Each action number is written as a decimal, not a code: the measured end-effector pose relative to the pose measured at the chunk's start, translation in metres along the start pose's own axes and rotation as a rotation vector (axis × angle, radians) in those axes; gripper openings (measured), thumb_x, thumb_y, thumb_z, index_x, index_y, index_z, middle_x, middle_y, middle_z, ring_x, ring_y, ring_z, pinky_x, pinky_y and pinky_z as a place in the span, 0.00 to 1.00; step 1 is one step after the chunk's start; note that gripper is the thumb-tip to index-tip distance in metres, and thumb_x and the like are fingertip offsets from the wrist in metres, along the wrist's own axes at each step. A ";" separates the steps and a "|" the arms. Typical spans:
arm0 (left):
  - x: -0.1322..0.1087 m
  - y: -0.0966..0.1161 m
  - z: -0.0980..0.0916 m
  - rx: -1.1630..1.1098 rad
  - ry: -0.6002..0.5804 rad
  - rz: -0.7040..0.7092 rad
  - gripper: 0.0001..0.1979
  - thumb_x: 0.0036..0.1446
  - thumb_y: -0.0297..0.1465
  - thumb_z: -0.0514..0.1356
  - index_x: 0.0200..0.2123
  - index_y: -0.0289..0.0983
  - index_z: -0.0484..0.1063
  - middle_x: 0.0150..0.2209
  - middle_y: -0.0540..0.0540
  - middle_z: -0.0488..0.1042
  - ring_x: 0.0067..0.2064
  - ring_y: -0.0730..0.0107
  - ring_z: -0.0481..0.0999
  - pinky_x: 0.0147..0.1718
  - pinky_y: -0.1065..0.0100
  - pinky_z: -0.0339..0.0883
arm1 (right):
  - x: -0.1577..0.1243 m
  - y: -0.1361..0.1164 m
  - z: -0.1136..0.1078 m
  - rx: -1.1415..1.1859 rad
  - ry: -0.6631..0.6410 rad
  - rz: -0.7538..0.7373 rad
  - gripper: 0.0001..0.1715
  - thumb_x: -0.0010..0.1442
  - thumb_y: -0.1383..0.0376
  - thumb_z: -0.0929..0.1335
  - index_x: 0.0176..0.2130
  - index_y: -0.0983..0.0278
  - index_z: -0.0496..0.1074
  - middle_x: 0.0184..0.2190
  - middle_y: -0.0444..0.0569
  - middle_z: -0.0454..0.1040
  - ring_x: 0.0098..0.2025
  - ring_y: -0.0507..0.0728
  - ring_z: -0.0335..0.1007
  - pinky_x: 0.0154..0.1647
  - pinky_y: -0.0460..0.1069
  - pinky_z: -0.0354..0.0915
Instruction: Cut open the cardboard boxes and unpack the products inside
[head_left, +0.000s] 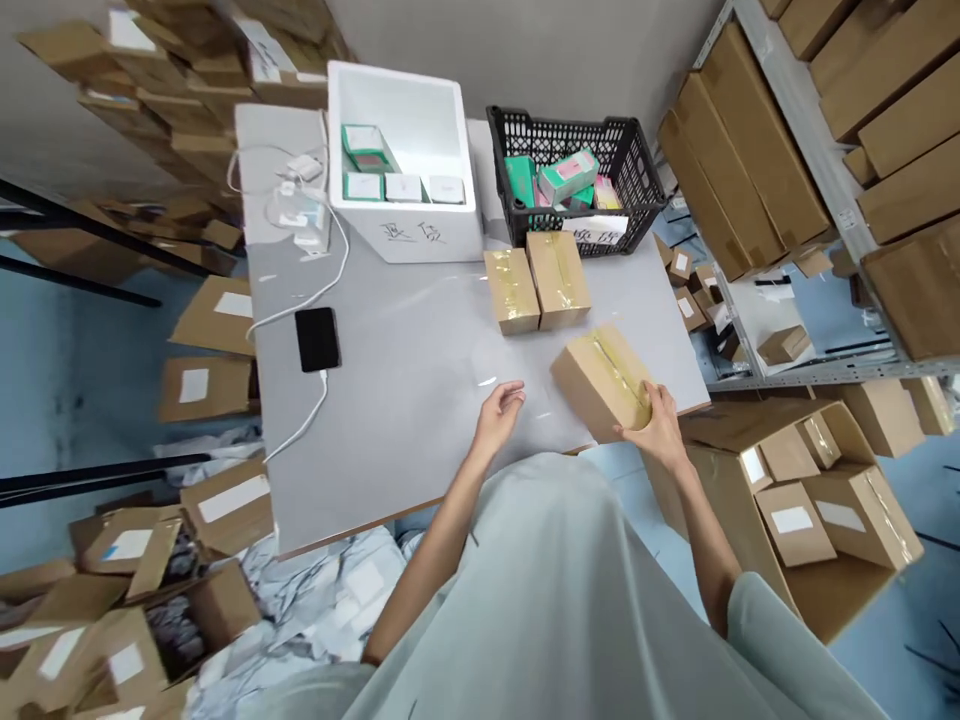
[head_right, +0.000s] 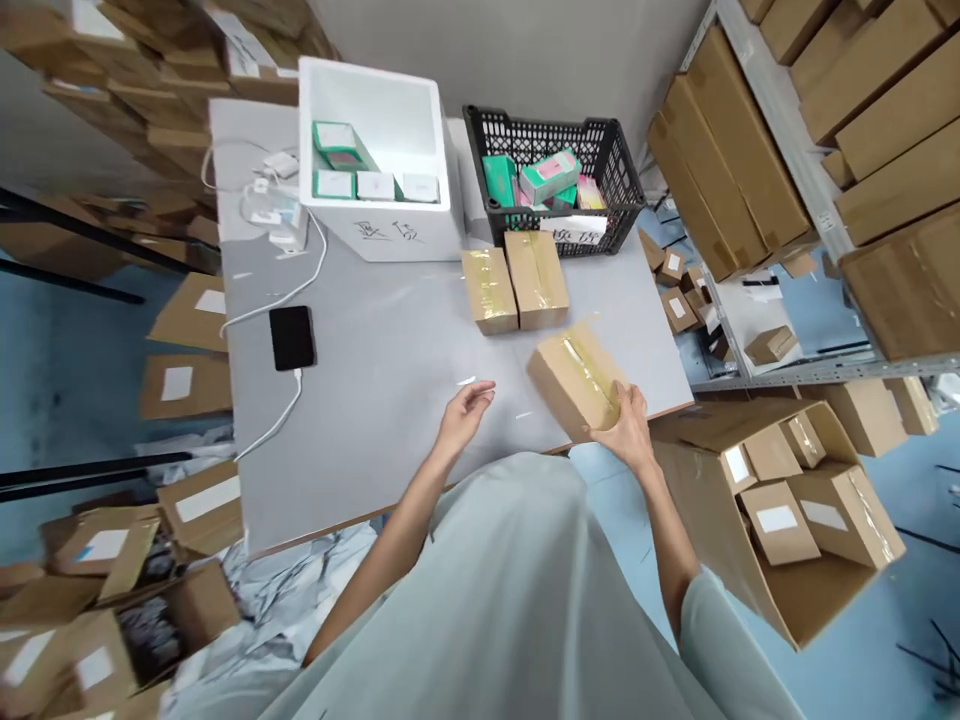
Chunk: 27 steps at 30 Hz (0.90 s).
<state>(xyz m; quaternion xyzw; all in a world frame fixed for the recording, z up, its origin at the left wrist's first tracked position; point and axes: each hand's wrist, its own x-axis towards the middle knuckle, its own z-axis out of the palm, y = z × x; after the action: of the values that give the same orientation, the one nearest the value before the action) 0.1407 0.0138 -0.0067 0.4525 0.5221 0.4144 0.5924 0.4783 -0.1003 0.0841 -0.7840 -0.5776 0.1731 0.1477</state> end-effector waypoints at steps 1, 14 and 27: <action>0.003 -0.004 -0.016 0.005 0.016 -0.014 0.18 0.63 0.44 0.69 0.52 0.41 0.82 0.57 0.38 0.85 0.59 0.51 0.84 0.66 0.48 0.75 | -0.009 -0.014 0.010 0.005 -0.060 -0.042 0.69 0.52 0.46 0.83 0.81 0.57 0.58 0.78 0.66 0.57 0.80 0.78 0.55 0.80 0.73 0.58; -0.028 -0.061 -0.166 0.053 0.237 -0.085 0.22 0.63 0.41 0.70 0.58 0.39 0.77 0.63 0.34 0.81 0.64 0.50 0.81 0.70 0.47 0.72 | 0.013 -0.165 0.147 -0.078 -0.479 -0.505 0.71 0.50 0.59 0.86 0.82 0.63 0.60 0.86 0.66 0.45 0.87 0.79 0.37 0.84 0.73 0.48; -0.070 -0.091 -0.155 -0.059 0.295 -0.237 0.34 0.74 0.62 0.54 0.60 0.40 0.80 0.67 0.32 0.80 0.71 0.45 0.77 0.68 0.45 0.74 | -0.011 -0.093 0.175 0.359 -0.488 0.081 0.76 0.59 0.37 0.79 0.85 0.69 0.48 0.84 0.71 0.53 0.83 0.73 0.57 0.80 0.68 0.61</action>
<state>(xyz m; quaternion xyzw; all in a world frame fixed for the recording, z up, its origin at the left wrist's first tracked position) -0.0191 -0.0606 -0.0848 0.3046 0.6406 0.4188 0.5669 0.3184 -0.0788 -0.0319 -0.7031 -0.5243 0.4614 0.1337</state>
